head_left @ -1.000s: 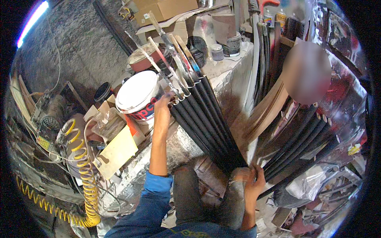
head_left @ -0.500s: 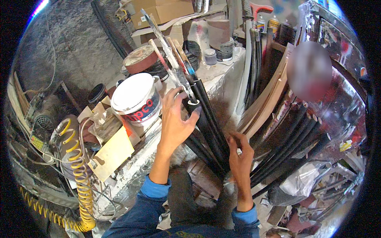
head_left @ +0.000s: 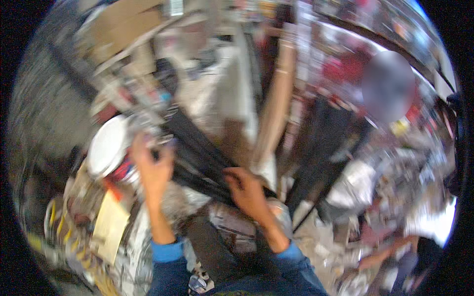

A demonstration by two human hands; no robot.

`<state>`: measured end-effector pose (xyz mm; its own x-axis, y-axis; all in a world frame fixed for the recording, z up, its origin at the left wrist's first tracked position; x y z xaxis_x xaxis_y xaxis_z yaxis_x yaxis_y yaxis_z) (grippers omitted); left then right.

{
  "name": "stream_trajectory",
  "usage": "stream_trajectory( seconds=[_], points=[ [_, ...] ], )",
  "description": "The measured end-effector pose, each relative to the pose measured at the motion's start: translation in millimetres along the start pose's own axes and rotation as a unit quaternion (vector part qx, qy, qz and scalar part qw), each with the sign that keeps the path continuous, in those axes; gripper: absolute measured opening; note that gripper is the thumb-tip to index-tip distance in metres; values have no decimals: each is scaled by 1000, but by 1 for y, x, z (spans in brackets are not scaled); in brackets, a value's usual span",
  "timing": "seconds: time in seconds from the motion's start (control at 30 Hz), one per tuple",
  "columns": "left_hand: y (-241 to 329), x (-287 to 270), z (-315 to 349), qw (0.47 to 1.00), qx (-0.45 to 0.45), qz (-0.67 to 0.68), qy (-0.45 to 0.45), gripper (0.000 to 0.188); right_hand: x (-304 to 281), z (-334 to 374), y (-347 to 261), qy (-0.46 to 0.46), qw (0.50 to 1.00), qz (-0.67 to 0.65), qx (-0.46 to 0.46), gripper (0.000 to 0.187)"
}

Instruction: The person sits on the floor and organizes a bundle of black pipes by picking them up, separating them, and placing them into a vertical rack. The person repeatedly handles the pipes one at a time, aligning them with other pipes already in the rack.

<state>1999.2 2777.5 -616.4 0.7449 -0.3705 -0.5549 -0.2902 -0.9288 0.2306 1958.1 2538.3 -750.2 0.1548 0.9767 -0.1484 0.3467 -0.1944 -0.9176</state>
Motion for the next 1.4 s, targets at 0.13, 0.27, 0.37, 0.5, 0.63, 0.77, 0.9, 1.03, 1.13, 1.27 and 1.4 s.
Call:
stream_trajectory(
  seconds=[0.13, 0.27, 0.37, 0.5, 0.63, 0.77, 0.9, 1.03, 1.13, 1.27, 1.4],
  points=[
    [-71, -1, -3, 989, -86, -97, -64, 56, 8, 5, 11, 14, 999, -34, -37, 23],
    [-106, -11, -18, 984, -117, -86, -105, 53, 19, 16, 35, 4, 1000, -26, -14, 20],
    [-71, -13, -32, 993, -55, -30, -98, 50, 6, 31, 58, 59, 998, 7, 8, 16],
    [-42, -41, -23, 991, -107, -60, -54, 48, 0, 53, 98, 62, 994, 14, 91, 15],
    [-55, -30, -32, 982, -126, -109, -92, 45, 1, 63, 113, 54, 994, 42, 88, 15],
    [-44, -19, -45, 982, 101, -159, -30, 36, 6, 62, 121, 54, 994, 43, 86, 13],
    [-32, -39, -36, 988, 109, -106, 25, 34, 7, 60, 124, 70, 993, 49, 84, 12],
    [8, -54, -24, 989, 114, -84, 50, 33, 1, 61, 121, 90, 993, 21, 71, 12],
    [17, -52, -24, 996, 79, 10, 37, 32, -8, 63, 116, 113, 991, 14, 66, 12],
    [24, -50, -24, 989, 85, 115, 36, 34, -19, 65, 112, 124, 990, -15, 63, 13],
    [36, -49, -23, 995, 52, 85, 20, 32, -26, 64, 114, 122, 990, -35, 68, 14]
  ],
)
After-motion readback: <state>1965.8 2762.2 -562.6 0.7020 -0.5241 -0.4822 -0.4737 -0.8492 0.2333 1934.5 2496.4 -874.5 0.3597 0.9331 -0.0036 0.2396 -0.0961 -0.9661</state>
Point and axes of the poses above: each hand's wrist, its own z-axis away from the middle knuckle, its own x-axis out of the palm, y = z × x, the point moved 10 cm from there along -z, towards the middle knuckle, and after that the axes turned 5 degrees about -z, right-handed, at the moved point
